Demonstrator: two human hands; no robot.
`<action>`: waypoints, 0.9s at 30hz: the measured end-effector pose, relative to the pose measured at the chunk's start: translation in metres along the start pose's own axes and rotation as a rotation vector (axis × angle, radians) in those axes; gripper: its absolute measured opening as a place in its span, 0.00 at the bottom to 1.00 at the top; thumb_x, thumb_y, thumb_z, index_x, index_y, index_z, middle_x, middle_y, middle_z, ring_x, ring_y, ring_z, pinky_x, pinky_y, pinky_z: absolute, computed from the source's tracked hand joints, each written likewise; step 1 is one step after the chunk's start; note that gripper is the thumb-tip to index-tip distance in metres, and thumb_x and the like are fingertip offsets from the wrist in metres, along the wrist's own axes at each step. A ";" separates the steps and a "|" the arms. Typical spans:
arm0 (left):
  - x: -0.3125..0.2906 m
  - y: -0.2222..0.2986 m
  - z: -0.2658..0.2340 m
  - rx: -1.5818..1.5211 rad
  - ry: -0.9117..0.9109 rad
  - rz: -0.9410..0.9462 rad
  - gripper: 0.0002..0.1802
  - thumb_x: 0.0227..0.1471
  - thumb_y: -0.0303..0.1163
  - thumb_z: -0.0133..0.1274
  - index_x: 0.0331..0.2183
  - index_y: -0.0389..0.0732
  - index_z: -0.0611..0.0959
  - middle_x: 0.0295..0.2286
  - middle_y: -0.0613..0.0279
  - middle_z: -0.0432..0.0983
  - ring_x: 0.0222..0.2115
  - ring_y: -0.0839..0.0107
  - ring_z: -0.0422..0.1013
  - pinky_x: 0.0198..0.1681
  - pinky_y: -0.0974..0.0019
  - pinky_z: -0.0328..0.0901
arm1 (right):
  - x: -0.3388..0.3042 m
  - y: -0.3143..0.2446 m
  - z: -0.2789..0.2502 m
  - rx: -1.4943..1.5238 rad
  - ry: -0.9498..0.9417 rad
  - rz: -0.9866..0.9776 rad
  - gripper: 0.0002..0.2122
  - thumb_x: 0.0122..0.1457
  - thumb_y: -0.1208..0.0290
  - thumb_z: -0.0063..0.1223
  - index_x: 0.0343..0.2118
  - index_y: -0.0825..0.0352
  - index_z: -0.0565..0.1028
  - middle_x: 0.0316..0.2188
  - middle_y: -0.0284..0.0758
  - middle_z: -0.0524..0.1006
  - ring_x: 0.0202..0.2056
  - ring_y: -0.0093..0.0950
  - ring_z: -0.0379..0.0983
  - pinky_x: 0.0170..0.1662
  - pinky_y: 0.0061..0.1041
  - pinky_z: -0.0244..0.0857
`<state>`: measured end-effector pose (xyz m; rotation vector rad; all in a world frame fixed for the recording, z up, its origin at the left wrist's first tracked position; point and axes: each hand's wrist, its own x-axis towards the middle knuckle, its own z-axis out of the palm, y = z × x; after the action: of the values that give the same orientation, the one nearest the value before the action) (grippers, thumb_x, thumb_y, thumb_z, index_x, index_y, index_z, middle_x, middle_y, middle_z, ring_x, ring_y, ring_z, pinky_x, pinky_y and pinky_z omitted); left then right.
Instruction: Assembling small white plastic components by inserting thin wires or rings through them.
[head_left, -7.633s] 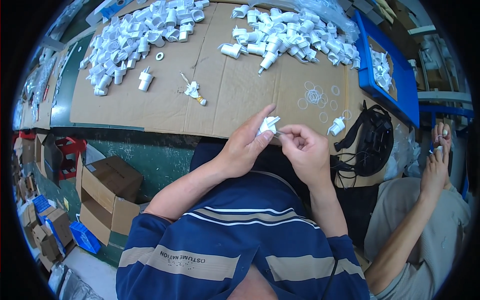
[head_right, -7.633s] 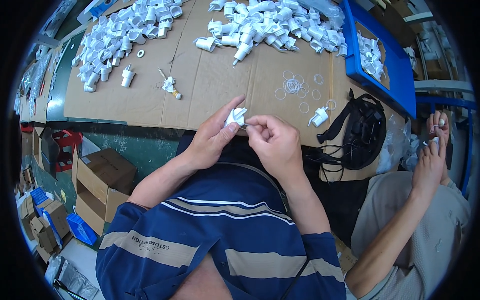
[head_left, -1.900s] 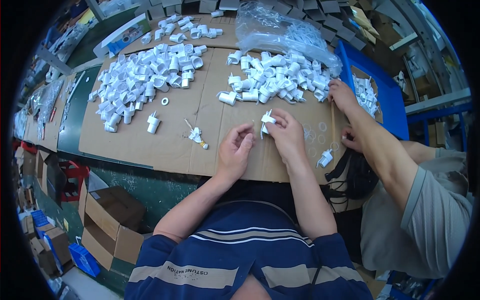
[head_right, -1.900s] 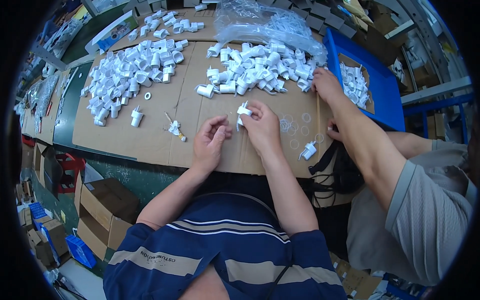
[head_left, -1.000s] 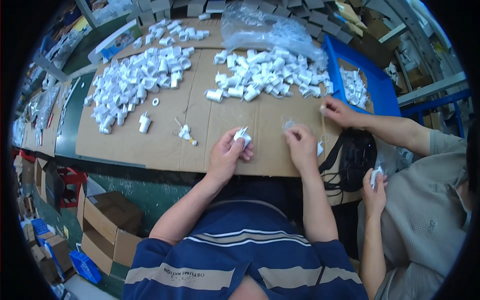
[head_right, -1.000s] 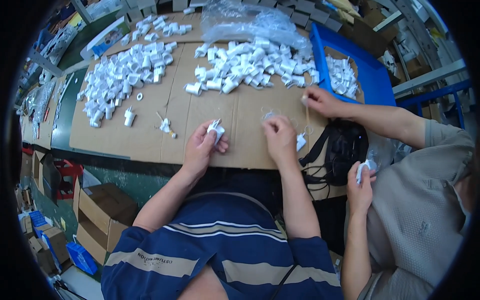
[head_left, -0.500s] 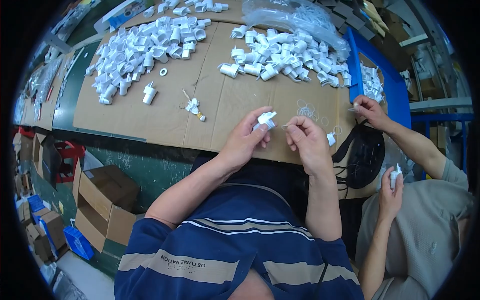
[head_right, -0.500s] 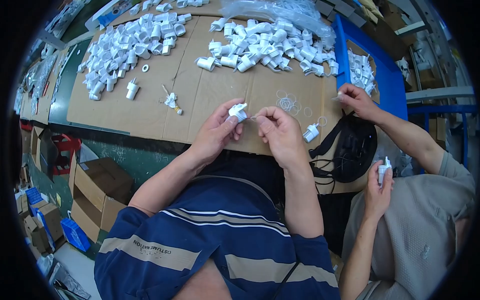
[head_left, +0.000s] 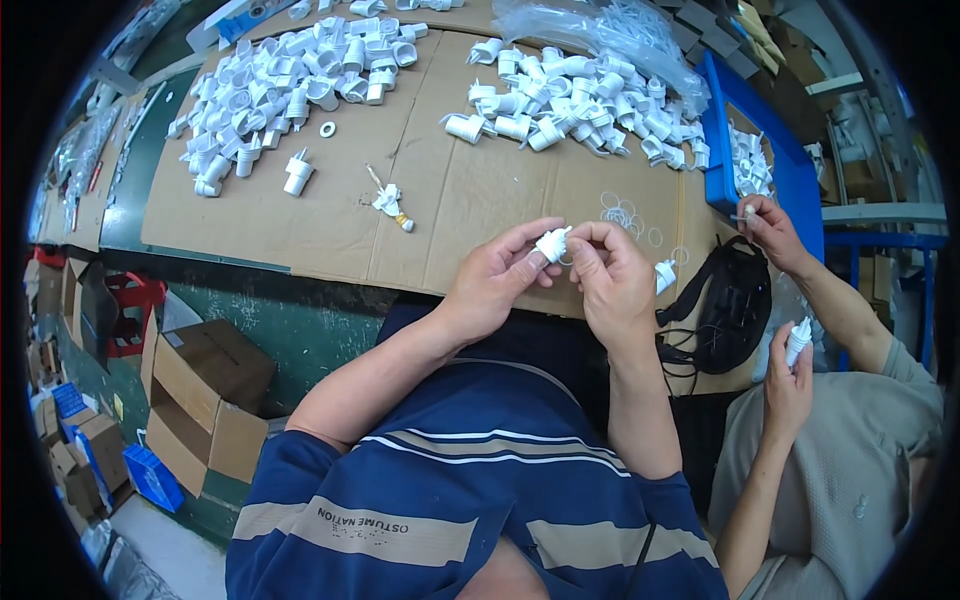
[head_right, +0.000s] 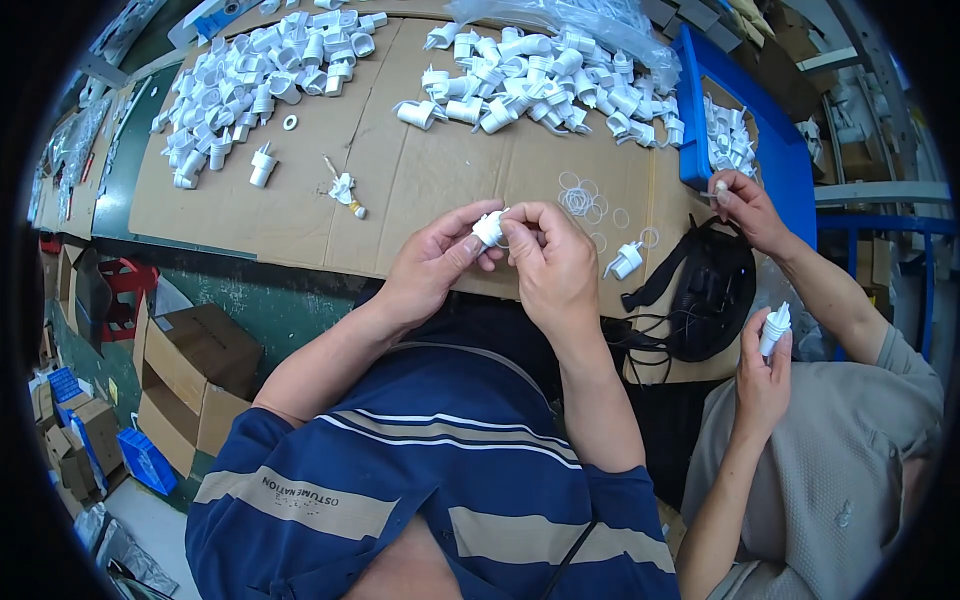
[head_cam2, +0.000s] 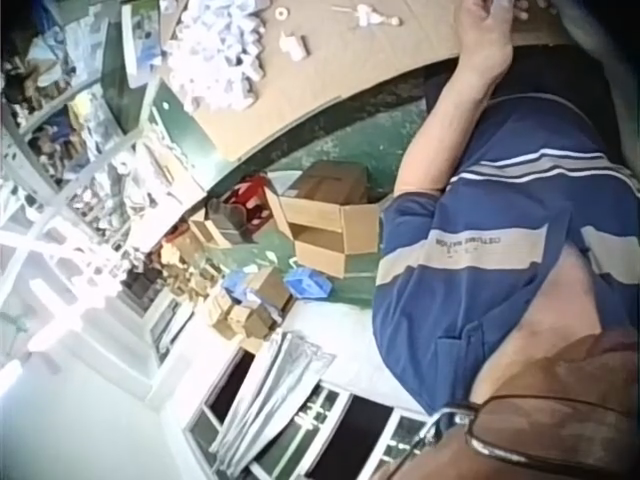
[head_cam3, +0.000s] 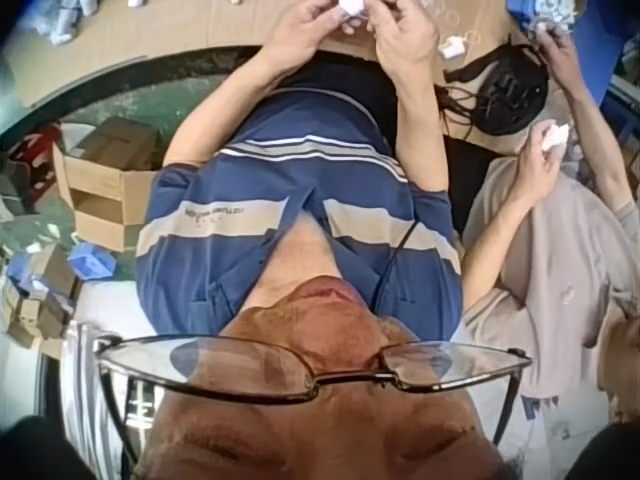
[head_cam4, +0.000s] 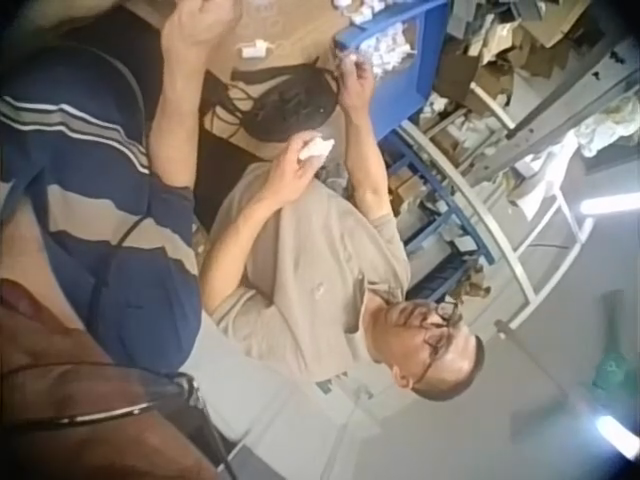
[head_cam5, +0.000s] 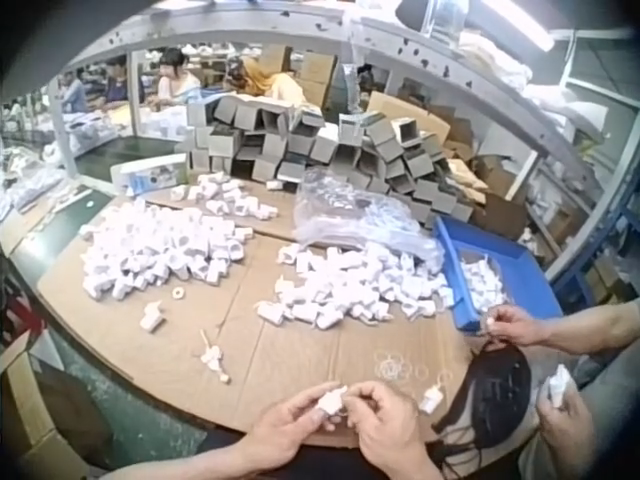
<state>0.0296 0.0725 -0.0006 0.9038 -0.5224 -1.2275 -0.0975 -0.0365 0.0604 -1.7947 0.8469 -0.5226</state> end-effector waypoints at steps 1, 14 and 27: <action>0.000 0.000 0.000 0.003 -0.001 0.006 0.26 0.66 0.24 0.50 0.63 0.35 0.71 0.45 0.57 0.77 0.40 0.75 0.73 0.47 0.74 0.70 | 0.000 0.000 0.001 -0.011 0.000 -0.008 0.03 0.66 0.79 0.54 0.40 0.70 0.78 0.26 0.30 0.76 0.24 0.17 0.69 0.28 0.15 0.62; -0.002 0.000 0.001 0.179 0.040 0.061 0.26 0.61 0.23 0.56 0.61 0.36 0.75 0.46 0.57 0.78 0.41 0.75 0.73 0.43 0.75 0.68 | -0.006 -0.010 0.001 -0.058 0.063 -0.032 0.02 0.62 0.81 0.56 0.36 0.73 0.78 0.29 0.34 0.77 0.24 0.21 0.70 0.28 0.20 0.64; 0.000 -0.007 -0.003 0.183 0.053 0.104 0.27 0.60 0.24 0.57 0.61 0.36 0.75 0.47 0.57 0.78 0.42 0.74 0.73 0.44 0.74 0.69 | -0.007 -0.013 0.000 -0.027 0.034 -0.025 0.02 0.63 0.80 0.56 0.37 0.71 0.78 0.25 0.31 0.76 0.23 0.19 0.68 0.28 0.17 0.62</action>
<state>0.0277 0.0733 -0.0076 1.0476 -0.6390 -1.0708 -0.0979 -0.0288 0.0724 -1.8272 0.8594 -0.5624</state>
